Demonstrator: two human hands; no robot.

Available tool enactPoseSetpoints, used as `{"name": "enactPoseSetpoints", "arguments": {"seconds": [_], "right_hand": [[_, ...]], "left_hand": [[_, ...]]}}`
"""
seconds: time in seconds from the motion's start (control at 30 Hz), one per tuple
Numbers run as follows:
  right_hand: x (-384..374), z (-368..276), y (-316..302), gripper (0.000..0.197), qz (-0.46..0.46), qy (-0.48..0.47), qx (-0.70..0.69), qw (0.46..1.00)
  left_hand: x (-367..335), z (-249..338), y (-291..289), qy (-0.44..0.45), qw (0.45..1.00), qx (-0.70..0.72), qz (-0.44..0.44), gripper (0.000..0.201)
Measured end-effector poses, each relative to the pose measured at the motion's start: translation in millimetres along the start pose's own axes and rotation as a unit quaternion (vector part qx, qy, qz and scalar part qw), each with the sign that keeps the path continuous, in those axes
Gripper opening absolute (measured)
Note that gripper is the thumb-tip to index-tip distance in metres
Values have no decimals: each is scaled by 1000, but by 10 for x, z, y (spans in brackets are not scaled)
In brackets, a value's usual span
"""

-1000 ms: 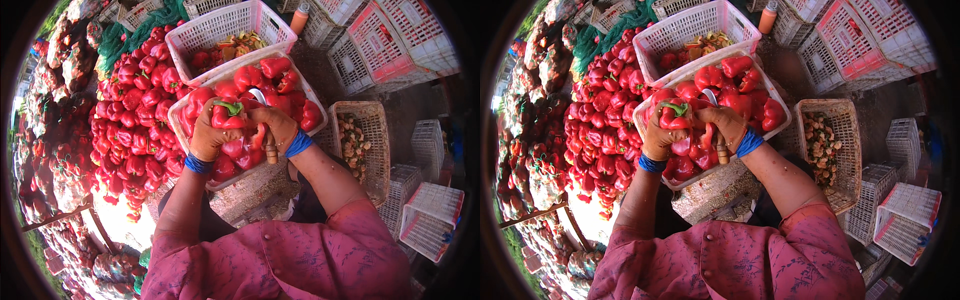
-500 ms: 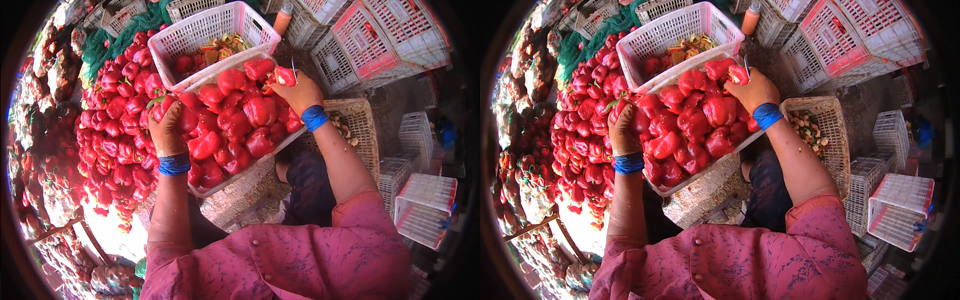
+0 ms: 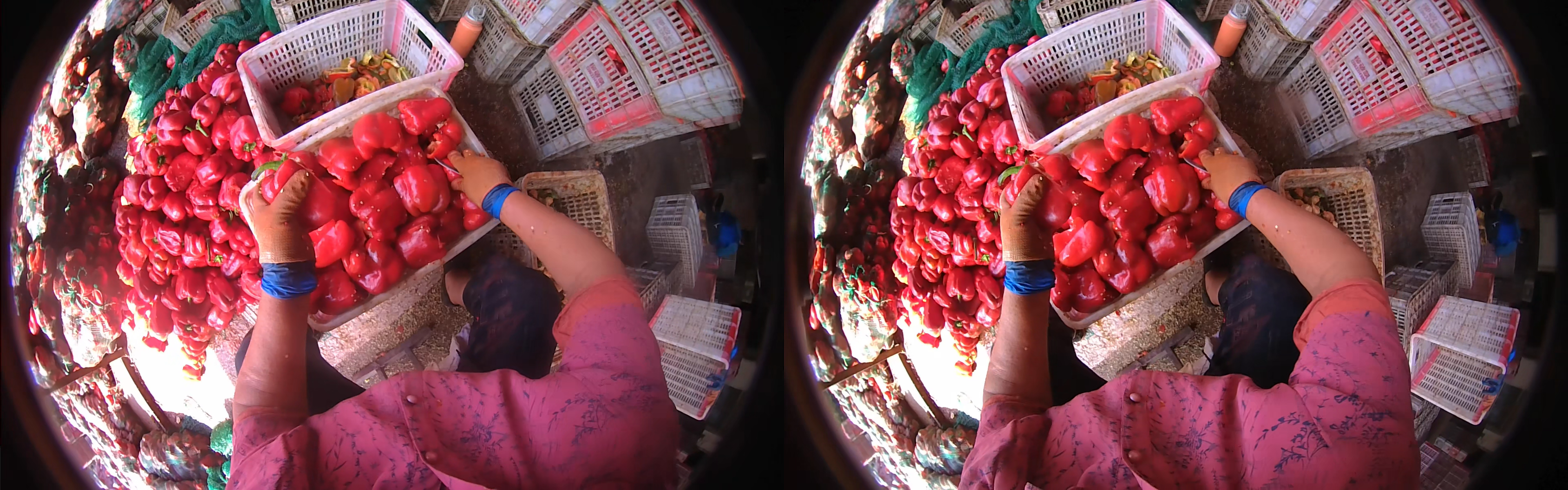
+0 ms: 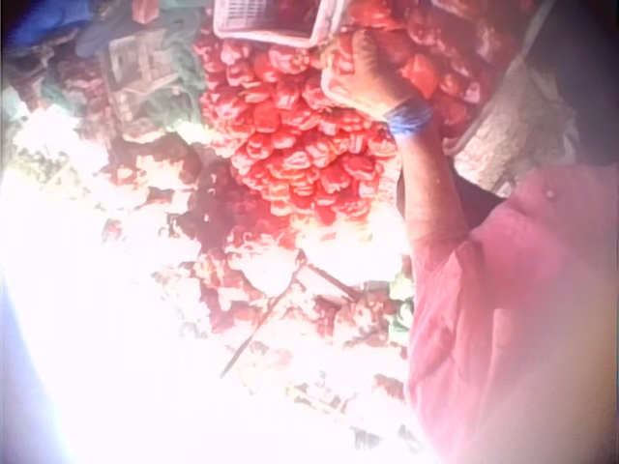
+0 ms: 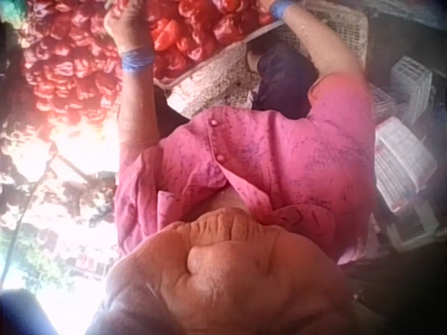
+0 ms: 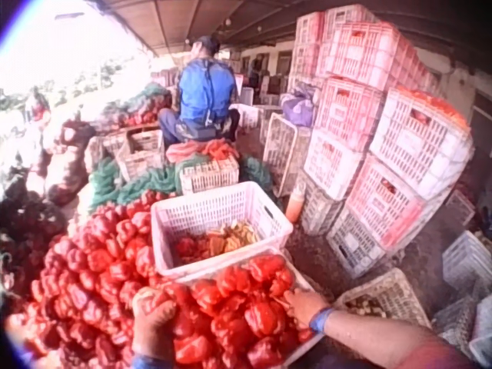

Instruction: The person is removing the stems and seeds from red peppers using a knife and their hands, then placing the cleaned peppers into a plastic crate.

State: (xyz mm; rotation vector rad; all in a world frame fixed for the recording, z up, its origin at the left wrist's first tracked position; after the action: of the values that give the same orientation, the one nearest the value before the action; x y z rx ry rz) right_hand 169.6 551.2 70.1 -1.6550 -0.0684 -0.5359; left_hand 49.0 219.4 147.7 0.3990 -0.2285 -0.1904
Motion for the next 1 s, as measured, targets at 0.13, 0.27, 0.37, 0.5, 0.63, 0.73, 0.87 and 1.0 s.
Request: {"name": "enactPoseSetpoints", "arguments": {"seconds": [0.13, 0.27, 0.37, 0.5, 0.63, 0.73, 0.87, 1.0], "right_hand": [[-216, 76, 102, 46, 33, -3, -44, 999], [-108, 70, -127, 56, -3, -45, -47, 998], [224, -117, -673, 52, 147, 49, -306, 939], [747, -821, -876, 60, 41, 69, -675, 733], [1051, -1415, -1009, 58, -9, -54, -700, 712], [993, -1503, -831, 48, -59, -8, -692, 719], [1062, -1494, -887, 42, 61, -1, -697, 714], [1006, -1525, -920, 41, 19, -36, -698, 714]], "left_hand": [[19, 8, 30, -2, 1000, 6, -6, 38], [82, 51, 223, 19, 993, -102, -55, 61], [127, 3, 293, 112, 941, -315, -58, 84], [342, 71, 466, 172, 899, -388, -102, 81], [542, 239, 698, 225, 831, -477, -173, 89], [609, 118, 653, 247, 828, -453, -219, 98], [550, 9, 682, 187, 848, -399, -295, 103], [558, 57, 651, 87, 854, -433, -275, 104]]}}
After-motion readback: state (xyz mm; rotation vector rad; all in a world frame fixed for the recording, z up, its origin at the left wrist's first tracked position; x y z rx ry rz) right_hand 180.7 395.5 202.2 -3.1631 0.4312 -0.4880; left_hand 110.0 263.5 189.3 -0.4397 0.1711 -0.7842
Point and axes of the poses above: each hand's wrist, its own x-axis away from the middle knuckle, its own y-axis out of the palm, z = x × y, the point moved 6 cm from there along -x, towards the middle knuckle, and after that the axes turned 4 degrees about -x, right-handed, at the moved point
